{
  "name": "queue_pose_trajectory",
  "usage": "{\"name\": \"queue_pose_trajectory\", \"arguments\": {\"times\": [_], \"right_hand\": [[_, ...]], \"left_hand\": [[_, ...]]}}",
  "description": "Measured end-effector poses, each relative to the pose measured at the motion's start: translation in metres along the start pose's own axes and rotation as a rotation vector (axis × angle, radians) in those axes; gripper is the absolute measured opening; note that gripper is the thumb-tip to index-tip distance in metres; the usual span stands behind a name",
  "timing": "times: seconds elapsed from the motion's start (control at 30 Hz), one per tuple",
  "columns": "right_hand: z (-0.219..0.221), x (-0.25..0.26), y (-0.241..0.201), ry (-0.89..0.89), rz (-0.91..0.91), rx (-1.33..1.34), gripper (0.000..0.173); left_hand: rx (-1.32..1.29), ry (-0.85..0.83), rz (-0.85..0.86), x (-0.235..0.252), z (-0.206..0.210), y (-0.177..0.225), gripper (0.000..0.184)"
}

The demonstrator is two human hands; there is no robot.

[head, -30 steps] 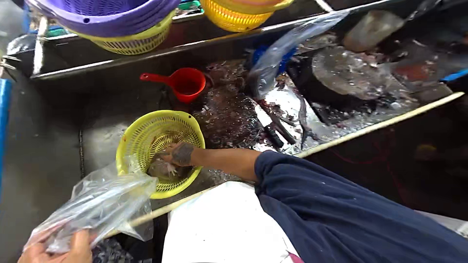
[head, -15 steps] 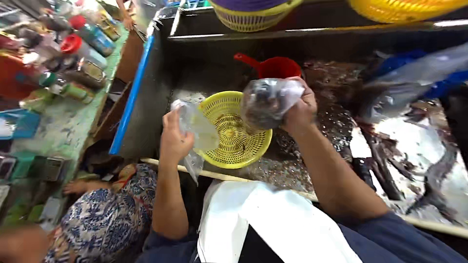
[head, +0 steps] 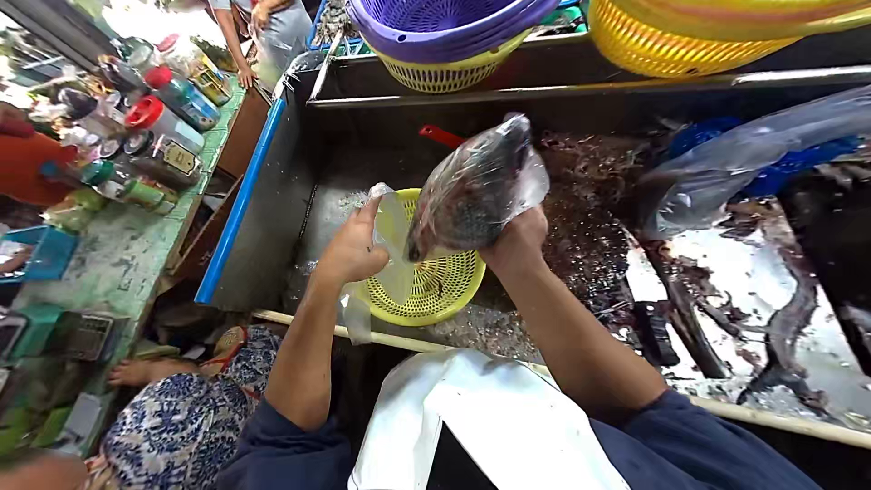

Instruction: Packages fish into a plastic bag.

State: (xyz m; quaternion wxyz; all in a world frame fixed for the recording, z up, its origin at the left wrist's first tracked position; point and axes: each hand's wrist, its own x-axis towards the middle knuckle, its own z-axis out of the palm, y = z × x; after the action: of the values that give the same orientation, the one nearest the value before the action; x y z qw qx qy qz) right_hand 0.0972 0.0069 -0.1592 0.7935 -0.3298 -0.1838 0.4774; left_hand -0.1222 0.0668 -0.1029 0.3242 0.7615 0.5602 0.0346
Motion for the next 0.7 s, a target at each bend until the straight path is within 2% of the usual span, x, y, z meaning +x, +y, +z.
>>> {"name": "queue_pose_trajectory", "arguments": {"times": [0.07, 0.13, 0.2, 0.3, 0.4, 0.53, 0.63, 0.7], "right_hand": [[0.005, 0.002, 0.001, -0.006, -0.086, -0.001, 0.032], [0.012, -0.002, 0.010, 0.028, -0.091, -0.012, 0.028], [0.008, 0.000, 0.029, -0.036, -0.173, -0.002, 0.023], [-0.002, 0.007, 0.046, -0.211, -0.362, -0.260, 0.012], [-0.005, 0.012, 0.044, -0.338, -0.456, -0.722, 0.019], [0.007, 0.014, 0.025, -0.419, -0.366, -1.301, 0.019], [0.016, 0.019, 0.018, -0.501, -0.282, -1.754, 0.021], [0.025, 0.027, 0.010, -0.572, -0.129, -1.961, 0.025]], "left_hand": [[-0.303, -0.087, 0.028, 0.001, 0.000, 0.005, 0.108], [-0.523, -0.143, 0.112, 0.003, -0.005, 0.010, 0.107], [-0.573, -0.178, 0.226, 0.004, -0.018, 0.017, 0.104], [-0.658, -0.203, 0.335, 0.001, -0.033, 0.027, 0.102], [-0.453, -0.121, 0.362, 0.002, -0.038, 0.032, 0.105], [0.079, 0.123, 0.324, -0.008, -0.024, 0.042, 0.096], [0.136, 0.219, 0.322, -0.012, -0.024, 0.046, 0.086], [0.056, 0.269, 0.385, -0.011, -0.029, 0.047, 0.074]]}}
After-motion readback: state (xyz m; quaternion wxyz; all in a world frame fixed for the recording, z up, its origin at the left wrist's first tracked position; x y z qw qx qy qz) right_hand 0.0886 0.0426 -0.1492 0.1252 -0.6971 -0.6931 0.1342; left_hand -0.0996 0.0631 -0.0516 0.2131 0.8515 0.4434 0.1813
